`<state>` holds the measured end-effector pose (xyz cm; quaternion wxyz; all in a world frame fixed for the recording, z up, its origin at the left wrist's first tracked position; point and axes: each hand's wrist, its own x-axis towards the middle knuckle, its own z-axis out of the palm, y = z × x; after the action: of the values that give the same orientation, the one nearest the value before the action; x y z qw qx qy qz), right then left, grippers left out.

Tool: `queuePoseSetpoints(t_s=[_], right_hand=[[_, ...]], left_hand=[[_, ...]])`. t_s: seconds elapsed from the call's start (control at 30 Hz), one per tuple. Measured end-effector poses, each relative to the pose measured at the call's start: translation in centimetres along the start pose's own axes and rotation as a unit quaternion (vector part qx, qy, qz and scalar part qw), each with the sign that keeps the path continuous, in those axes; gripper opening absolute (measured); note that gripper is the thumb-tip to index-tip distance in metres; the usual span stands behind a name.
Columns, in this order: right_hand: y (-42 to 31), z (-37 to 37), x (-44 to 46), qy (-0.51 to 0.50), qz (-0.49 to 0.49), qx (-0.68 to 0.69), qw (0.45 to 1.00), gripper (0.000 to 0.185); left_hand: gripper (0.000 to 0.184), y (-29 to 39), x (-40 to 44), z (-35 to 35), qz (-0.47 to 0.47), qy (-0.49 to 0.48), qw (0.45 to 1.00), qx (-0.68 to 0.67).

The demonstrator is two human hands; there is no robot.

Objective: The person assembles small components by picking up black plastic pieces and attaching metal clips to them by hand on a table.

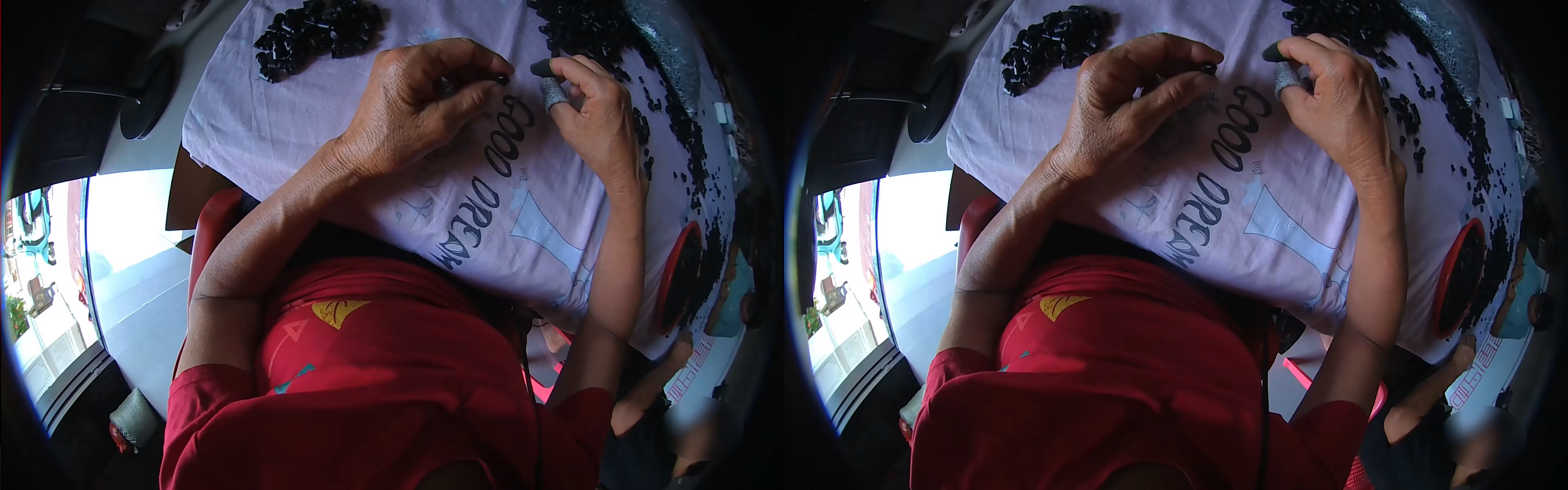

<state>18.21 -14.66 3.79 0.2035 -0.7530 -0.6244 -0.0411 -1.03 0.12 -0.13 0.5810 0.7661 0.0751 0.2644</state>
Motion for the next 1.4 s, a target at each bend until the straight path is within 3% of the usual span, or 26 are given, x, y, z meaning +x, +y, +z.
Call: queuePoseSetpoints(t_s=[0.17, 0.27, 0.37, 0.7, 0.8, 0.93, 1.07, 1.27, 1.4], right_hand=[[0.4, 0.4, -0.2, 0.024, -0.02, -0.109, 0.994, 0.027], [-1.0, -0.2, 0.3, 0.02, -0.083, -0.042, 0.995, 0.023], [-1.5, 0.0, 0.1, -0.065, -0.105, -0.032, 0.992, 0.021], [-1.4, 1.0, 0.0, -0.061, -0.111, -0.029, 0.992, 0.025], [-1.5, 0.8, 0.2, -0.015, -0.091, 0.023, 0.995, 0.025], [-1.4, -0.6, -0.1, -0.052, 0.034, 0.202, 0.977, 0.024], [-1.9, -0.6, 0.0, -0.004, 0.013, 0.377, 0.926, 0.023], [-2.8, -1.0, -0.2, -0.042, 0.008, 0.284, 0.958, 0.033], [-2.8, -0.8, -0.3, -0.016, -0.02, 0.224, 0.974, 0.038]], left_hand=[[0.02, 0.0, 0.0, 0.0, 0.002, 0.006, 1.0, 0.01], [0.02, 0.1, 0.0, 0.0, -0.001, 0.005, 1.0, 0.015], [0.021, 0.2, 0.0, 0.0, -0.012, 0.002, 1.0, 0.016], [0.023, 0.3, 0.0, 0.0, -0.002, -0.016, 1.0, 0.024], [0.024, 0.1, 0.0, 0.0, 0.011, -0.006, 0.999, 0.036], [0.024, 0.1, 0.0, 0.0, 0.014, -0.002, 0.999, 0.042], [0.022, 0.0, -0.1, 0.1, 0.012, -0.006, 1.0, 0.028], [0.022, 0.5, -0.2, 0.3, 0.018, -0.007, 0.999, 0.032], [0.022, 0.5, -0.3, 0.2, 0.026, -0.004, 0.999, 0.046]])
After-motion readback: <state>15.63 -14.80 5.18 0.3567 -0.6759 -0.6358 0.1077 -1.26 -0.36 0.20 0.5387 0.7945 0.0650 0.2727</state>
